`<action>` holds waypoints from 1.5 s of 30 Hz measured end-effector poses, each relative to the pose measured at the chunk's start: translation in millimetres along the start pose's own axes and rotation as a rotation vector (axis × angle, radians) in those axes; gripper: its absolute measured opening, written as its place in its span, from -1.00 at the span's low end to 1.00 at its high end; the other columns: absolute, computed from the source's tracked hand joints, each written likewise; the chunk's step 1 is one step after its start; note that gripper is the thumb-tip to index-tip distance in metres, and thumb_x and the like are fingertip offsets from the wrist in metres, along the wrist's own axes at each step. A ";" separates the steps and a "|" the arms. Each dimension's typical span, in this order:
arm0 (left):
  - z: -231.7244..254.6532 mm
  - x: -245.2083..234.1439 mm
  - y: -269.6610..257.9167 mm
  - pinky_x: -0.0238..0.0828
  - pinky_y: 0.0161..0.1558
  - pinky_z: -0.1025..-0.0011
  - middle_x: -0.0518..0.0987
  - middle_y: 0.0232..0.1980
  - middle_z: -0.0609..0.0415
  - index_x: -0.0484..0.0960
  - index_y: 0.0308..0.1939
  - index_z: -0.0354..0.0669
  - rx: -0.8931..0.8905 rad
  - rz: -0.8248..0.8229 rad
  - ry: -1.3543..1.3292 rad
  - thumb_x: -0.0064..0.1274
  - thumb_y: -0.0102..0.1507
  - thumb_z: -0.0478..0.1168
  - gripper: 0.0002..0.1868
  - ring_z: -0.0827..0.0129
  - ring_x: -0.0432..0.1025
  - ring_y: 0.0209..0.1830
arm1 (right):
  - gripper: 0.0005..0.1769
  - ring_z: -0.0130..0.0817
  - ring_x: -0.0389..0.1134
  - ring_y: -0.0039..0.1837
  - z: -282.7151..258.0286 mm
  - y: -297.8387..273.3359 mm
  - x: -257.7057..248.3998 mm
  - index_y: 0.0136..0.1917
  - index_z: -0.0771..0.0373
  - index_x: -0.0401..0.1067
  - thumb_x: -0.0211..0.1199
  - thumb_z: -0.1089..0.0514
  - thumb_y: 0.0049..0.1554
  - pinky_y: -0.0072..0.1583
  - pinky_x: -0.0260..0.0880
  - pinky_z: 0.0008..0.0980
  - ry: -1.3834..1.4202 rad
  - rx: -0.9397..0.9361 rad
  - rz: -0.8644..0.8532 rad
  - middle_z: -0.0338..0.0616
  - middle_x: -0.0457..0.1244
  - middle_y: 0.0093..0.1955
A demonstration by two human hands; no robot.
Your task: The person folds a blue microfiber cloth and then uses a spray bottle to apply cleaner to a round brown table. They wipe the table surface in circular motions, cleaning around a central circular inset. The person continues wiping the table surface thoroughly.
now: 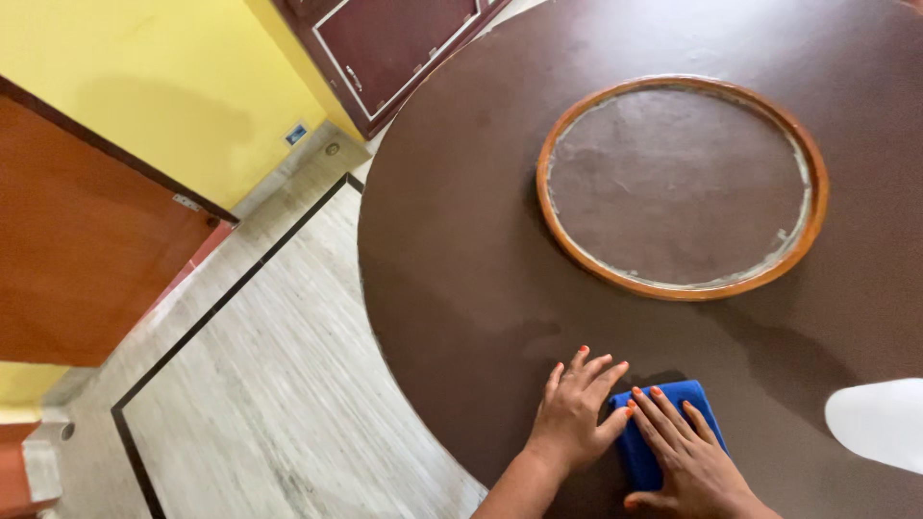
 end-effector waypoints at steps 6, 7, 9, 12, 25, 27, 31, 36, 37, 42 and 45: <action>48.1 23.7 29.1 -0.10 0.55 -0.12 0.39 0.53 -0.07 0.41 0.51 -0.04 0.115 -0.106 -0.061 0.09 0.32 0.06 -0.31 -0.06 0.03 0.67 | -0.21 -0.32 -0.22 0.65 34.2 -88.2 25.4 0.60 0.12 -0.09 -0.08 0.15 0.10 0.54 -0.29 0.00 -0.195 0.160 -0.020 -0.22 -0.16 0.66; 56.7 30.4 33.9 -0.08 0.55 -0.09 0.38 0.54 -0.08 0.40 0.52 -0.05 0.134 -0.126 -0.087 0.08 0.33 0.08 -0.29 -0.07 0.04 0.67 | -0.25 -0.34 -0.20 0.65 37.8 -102.6 24.9 0.60 0.10 -0.08 -0.15 0.24 0.13 0.54 -0.29 -0.02 -0.237 0.171 0.025 -0.23 -0.14 0.66; 78.4 43.4 45.4 -0.04 0.57 -0.05 0.39 0.54 -0.09 0.39 0.55 -0.07 0.178 -0.154 -0.125 0.09 0.33 0.12 -0.26 -0.06 0.07 0.68 | -0.31 -0.34 -0.19 0.64 45.7 -127.0 25.7 0.60 0.08 -0.07 -0.26 0.13 0.19 0.55 -0.28 0.01 -0.256 0.206 0.078 -0.16 -0.14 0.65; 117.4 72.9 66.7 0.02 0.56 -0.01 0.38 0.57 -0.14 0.34 0.58 -0.09 0.239 -0.176 -0.202 0.09 0.30 0.23 -0.14 -0.07 0.12 0.69 | -0.36 -0.26 -0.16 0.62 63.9 -161.7 31.1 0.57 0.09 -0.04 -0.33 -0.01 0.25 0.51 -0.24 0.06 -0.288 0.211 0.070 -0.07 -0.12 0.63; 252.8 176.9 119.3 -0.12 0.59 -0.15 -0.13 0.72 -0.23 -0.13 0.76 0.00 0.289 -0.132 -0.018 0.34 -0.06 0.43 0.50 -0.15 -0.23 0.78 | -0.43 -0.14 0.06 0.55 97.1 -227.1 6.9 0.45 0.06 0.22 -0.16 -0.15 0.26 0.53 -0.08 0.09 -0.337 0.268 0.173 0.01 0.12 0.49; 261.3 185.9 132.9 -0.17 0.59 -0.18 -0.13 0.70 -0.15 -0.08 0.73 0.04 0.280 -0.096 -0.017 0.36 -0.01 0.36 0.39 -0.09 -0.24 0.78 | -0.48 -0.26 0.10 0.51 101.7 -228.7 3.9 0.44 -0.03 0.26 -0.12 -0.12 0.27 0.48 0.02 -0.03 -0.431 0.345 0.202 -0.15 0.15 0.45; 261.7 191.8 155.2 0.14 0.51 -0.05 0.01 0.66 -0.07 0.08 0.56 0.11 0.288 -0.026 -0.060 0.35 0.00 0.02 0.11 0.06 0.16 0.61 | -0.43 -0.33 0.18 0.45 112.2 -239.5 -3.3 0.38 -0.03 0.33 -0.06 -0.14 0.14 0.28 0.21 -0.12 -0.499 0.310 0.171 -0.23 0.21 0.44; 251.1 174.9 161.0 0.60 0.09 0.24 0.28 0.61 0.06 0.16 0.43 0.07 0.265 -0.026 -0.420 0.21 0.10 -0.21 -0.16 0.16 0.60 -0.02 | -0.51 -0.36 0.20 0.47 122.2 -235.7 -2.0 0.36 -0.04 0.38 -0.01 -0.01 0.18 0.26 0.19 -0.23 -0.529 0.218 0.217 -0.28 0.22 0.47; 245.2 164.3 159.0 0.62 0.00 0.27 0.32 0.61 0.06 0.17 0.44 0.07 0.255 -0.016 -0.423 0.21 0.09 -0.24 -0.14 0.15 0.62 -0.16 | -0.53 -0.37 0.20 0.48 122.4 -236.4 -2.3 0.36 -0.05 0.39 -0.01 0.02 0.19 0.26 0.18 -0.25 -0.544 0.191 0.229 -0.29 0.23 0.47; 219.6 91.1 127.7 0.59 -0.02 0.26 0.51 0.42 0.04 0.27 0.38 0.05 0.136 0.081 -0.415 0.15 0.07 -0.27 -0.22 0.11 0.62 -0.06 | -0.62 -0.43 0.22 0.42 130.8 -234.6 -1.8 0.31 -0.15 0.39 -0.01 -0.12 0.26 0.29 0.19 -0.18 -0.545 0.173 0.289 -0.37 0.27 0.40; 198.9 65.8 107.6 0.52 0.08 0.24 0.67 0.04 -0.01 0.36 0.38 0.03 -0.012 -0.191 -0.300 0.20 0.05 -0.19 -0.22 0.09 0.60 0.04 | -0.65 -0.44 0.22 0.44 131.2 -226.9 -7.9 0.36 -0.14 0.37 0.00 -0.09 0.34 0.30 0.15 -0.20 -0.678 0.066 0.460 -0.40 0.25 0.44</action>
Point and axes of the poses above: each hand's wrist, its own y-axis towards the middle knuckle, its own x-axis out of the palm, z = x × y, the point moved 7 cm from there along y, towards the middle knuckle
